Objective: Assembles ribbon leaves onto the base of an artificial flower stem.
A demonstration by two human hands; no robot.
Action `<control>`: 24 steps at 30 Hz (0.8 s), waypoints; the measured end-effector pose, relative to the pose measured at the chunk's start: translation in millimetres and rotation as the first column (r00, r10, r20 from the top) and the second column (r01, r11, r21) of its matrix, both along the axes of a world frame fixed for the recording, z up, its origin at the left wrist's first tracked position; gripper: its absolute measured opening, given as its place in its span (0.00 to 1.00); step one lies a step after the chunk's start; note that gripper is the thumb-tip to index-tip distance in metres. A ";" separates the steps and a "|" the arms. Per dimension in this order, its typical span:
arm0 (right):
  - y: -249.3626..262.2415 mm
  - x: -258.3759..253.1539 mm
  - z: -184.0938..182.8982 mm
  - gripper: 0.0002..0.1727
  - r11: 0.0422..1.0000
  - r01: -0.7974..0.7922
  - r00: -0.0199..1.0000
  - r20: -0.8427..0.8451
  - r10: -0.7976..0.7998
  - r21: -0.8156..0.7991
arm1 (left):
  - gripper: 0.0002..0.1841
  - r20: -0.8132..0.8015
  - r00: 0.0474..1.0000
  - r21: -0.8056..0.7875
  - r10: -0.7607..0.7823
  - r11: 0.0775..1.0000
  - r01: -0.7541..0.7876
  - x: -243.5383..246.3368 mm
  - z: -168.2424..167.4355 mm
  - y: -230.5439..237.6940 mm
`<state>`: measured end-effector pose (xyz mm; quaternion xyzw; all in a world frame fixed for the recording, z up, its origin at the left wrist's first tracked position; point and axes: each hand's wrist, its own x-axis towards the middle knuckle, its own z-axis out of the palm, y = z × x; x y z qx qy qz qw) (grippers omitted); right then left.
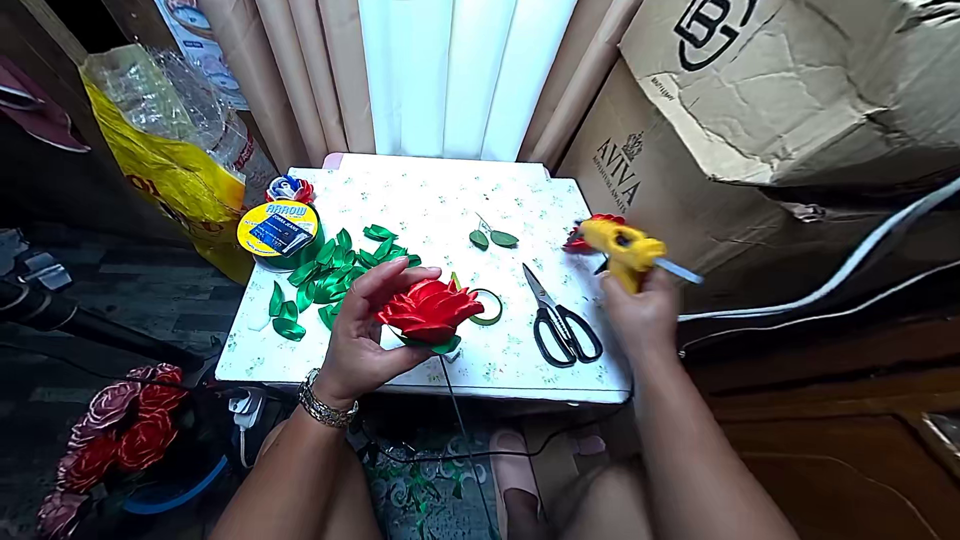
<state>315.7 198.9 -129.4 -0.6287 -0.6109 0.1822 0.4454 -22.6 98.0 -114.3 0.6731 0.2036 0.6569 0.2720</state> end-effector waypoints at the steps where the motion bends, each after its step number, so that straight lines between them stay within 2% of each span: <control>1: -10.4 0.1 8.8 0.23 0.987 -0.095 0.993 -0.054 0.103 0.131 | 0.46 0.001 1.000 0.009 -0.008 1.000 0.008 -1.6 0.7 -0.4; 2: -21.4 -0.7 18.8 0.21 0.939 -0.231 0.953 -0.134 0.270 0.255 | 0.46 0.001 1.000 0.017 -0.017 1.000 0.017 -2.9 1.3 -0.7; 3: -33.4 -2.0 28.9 0.21 0.859 -0.380 0.860 -0.210 0.465 0.344 | 0.46 0.000 1.000 0.026 -0.021 0.999 0.021 -3.5 1.7 -1.1; 4: -47.3 -5.3 37.7 0.20 0.785 -0.482 0.765 -0.250 0.594 0.389 | 0.46 -0.006 1.000 0.033 -0.019 0.999 0.019 -3.4 1.9 -1.4; 6: -77.7 -9.7 45.7 0.20 0.672 -0.619 0.632 -0.252 0.733 0.406 | 0.45 -0.013 1.000 0.040 -0.023 0.999 0.024 -1.7 1.6 -2.0; 7: -88.5 -12.4 47.7 0.19 0.610 -0.674 0.587 -0.201 0.784 0.417 | 0.44 -0.022 0.999 0.044 -0.026 0.999 0.027 -0.8 1.4 -2.2; 9: -94.1 -20.0 53.3 0.18 0.491 -0.755 0.535 -0.025 0.845 0.435 | 0.43 -0.033 0.999 0.057 -0.033 0.998 0.035 1.4 1.6 -2.4; 10: -92.5 -22.8 53.9 0.18 0.468 -0.768 0.540 0.049 0.840 0.437 | 0.43 -0.039 0.999 0.064 -0.033 0.997 0.035 2.5 1.8 -2.5; 12: -88.2 -25.3 51.5 0.18 0.474 -0.768 0.563 0.101 0.820 0.431 | 0.43 -0.050 0.998 0.077 -0.027 0.997 0.031 4.1 1.5 -2.2; 18: -85.0 -24.2 46.4 0.21 0.506 -0.782 0.575 0.108 0.811 0.364 | 0.44 -0.083 0.996 0.083 -0.022 0.996 0.029 5.3 -0.2 -1.2; 24: -83.7 -30.0 43.8 0.22 0.539 -0.749 0.638 0.197 0.745 0.387 | 0.44 -0.090 0.996 0.045 -0.022 0.999 0.026 4.8 -2.4 -0.5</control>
